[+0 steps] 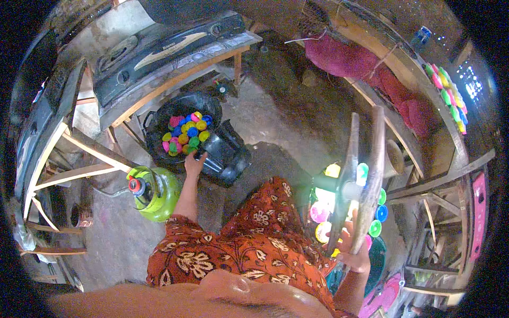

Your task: The person scoops a white paste from a green basin using a spatula and fills small colorful plastic molds arranged on a woven tray. The person then uses a wooden tool to press the paste into the molds.

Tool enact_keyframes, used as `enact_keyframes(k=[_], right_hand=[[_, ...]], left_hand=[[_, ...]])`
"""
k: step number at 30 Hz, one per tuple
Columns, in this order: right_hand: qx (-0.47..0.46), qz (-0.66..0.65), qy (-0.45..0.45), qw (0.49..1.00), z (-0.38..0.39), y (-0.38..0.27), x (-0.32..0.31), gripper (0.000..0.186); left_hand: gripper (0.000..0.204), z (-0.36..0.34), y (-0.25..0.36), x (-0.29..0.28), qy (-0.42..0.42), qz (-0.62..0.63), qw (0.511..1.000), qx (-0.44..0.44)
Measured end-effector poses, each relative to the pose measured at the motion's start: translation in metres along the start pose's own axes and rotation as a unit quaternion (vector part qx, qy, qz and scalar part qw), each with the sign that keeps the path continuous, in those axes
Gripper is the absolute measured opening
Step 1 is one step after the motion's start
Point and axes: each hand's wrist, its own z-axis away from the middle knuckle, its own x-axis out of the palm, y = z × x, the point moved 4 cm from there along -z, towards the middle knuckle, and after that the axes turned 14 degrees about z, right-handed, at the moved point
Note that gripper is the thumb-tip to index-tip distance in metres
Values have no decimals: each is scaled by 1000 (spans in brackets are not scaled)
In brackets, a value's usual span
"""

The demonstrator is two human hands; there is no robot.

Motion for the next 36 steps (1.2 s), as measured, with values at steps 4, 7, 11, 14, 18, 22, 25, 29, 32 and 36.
enact_keyframes(k=[4, 7, 11, 14, 18, 22, 25, 29, 32, 36], right_hand=[[-12, 22, 43, 999, 5, -13, -1, 115], [-18, 29, 55, 998, 9, -17, 2, 115], [-11, 35, 62, 997, 13, -19, 3, 115], [-18, 29, 68, 997, 18, -20, 2, 116], [-31, 18, 68, 997, 29, -16, 1, 116], [-18, 15, 80, 997, 42, -6, -4, 116], [-13, 6, 75, 997, 48, 1, -7, 116], [-7, 2, 81, 997, 51, 5, -11, 117], [-17, 9, 82, 996, 52, 3, -13, 118], [-20, 35, 90, 995, 52, -5, -14, 120]], left_hand=[[65, -3, -19, 23, -116, -29, 993, -17], [62, 1, 5, 41, -202, -40, 978, 35], [40, 39, 78, 79, -210, 19, 969, 126], [27, 70, 124, 104, -294, 8, 936, 191], [15, 92, 155, 126, -325, -10, 888, 325], [8, 90, 145, 142, -300, -54, 851, 427], [18, 86, 119, 143, -315, -128, 856, 389], [53, 112, 97, 111, -243, -85, 857, 447], [52, 146, 55, 80, -206, 4, 892, 403], [31, 146, -50, 56, -113, 99, 982, 116]])
